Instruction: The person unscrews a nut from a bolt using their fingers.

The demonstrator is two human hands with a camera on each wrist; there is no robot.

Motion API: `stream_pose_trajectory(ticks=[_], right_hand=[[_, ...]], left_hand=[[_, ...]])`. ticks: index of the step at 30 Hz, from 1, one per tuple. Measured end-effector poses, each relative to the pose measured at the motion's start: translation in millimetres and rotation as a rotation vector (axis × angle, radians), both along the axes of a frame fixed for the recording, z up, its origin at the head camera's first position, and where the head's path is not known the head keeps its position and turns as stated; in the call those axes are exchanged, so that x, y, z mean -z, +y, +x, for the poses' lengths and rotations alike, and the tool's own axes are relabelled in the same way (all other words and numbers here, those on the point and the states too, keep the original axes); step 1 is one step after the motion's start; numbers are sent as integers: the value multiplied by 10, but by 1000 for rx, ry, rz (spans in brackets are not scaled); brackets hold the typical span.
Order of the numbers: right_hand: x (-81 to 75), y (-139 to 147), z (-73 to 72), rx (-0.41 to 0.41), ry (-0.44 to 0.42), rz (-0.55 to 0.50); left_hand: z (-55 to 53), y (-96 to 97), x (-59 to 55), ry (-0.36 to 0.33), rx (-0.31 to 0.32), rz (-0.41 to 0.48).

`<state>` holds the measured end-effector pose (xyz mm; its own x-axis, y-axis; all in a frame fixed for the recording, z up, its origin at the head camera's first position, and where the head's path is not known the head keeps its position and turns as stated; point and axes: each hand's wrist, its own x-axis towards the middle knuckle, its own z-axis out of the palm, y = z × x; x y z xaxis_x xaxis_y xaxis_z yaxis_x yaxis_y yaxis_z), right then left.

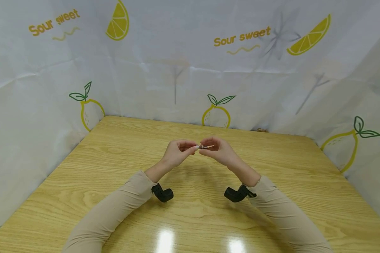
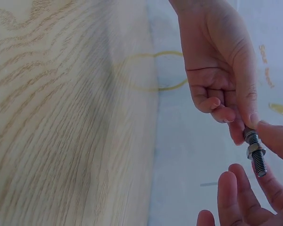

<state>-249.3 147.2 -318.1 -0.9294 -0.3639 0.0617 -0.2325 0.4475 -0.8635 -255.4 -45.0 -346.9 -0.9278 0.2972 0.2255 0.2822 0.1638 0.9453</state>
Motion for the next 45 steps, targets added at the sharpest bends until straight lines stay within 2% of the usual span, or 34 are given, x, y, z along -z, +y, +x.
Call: stream_pose_trajectory(ticks=[9, 17, 22, 28, 36, 45], right_hand=[[10, -3, 7, 12, -58, 28], [28, 6, 14, -6, -18, -19], [23, 1, 8, -9, -52, -14], [32, 5, 1, -3, -34, 5], [17, 6, 12, 0, -27, -48], [7, 5, 11, -2, -38, -20]], left_hand=[[-9, 0, 26, 0, -10, -11], [-5, -1, 53, 18, -1, 16], [1, -4, 50, 10, -9, 12], [-15, -4, 63, 10, -14, 8], [-13, 0, 45, 1, -22, 14], [-17, 2, 33, 1, -21, 6]])
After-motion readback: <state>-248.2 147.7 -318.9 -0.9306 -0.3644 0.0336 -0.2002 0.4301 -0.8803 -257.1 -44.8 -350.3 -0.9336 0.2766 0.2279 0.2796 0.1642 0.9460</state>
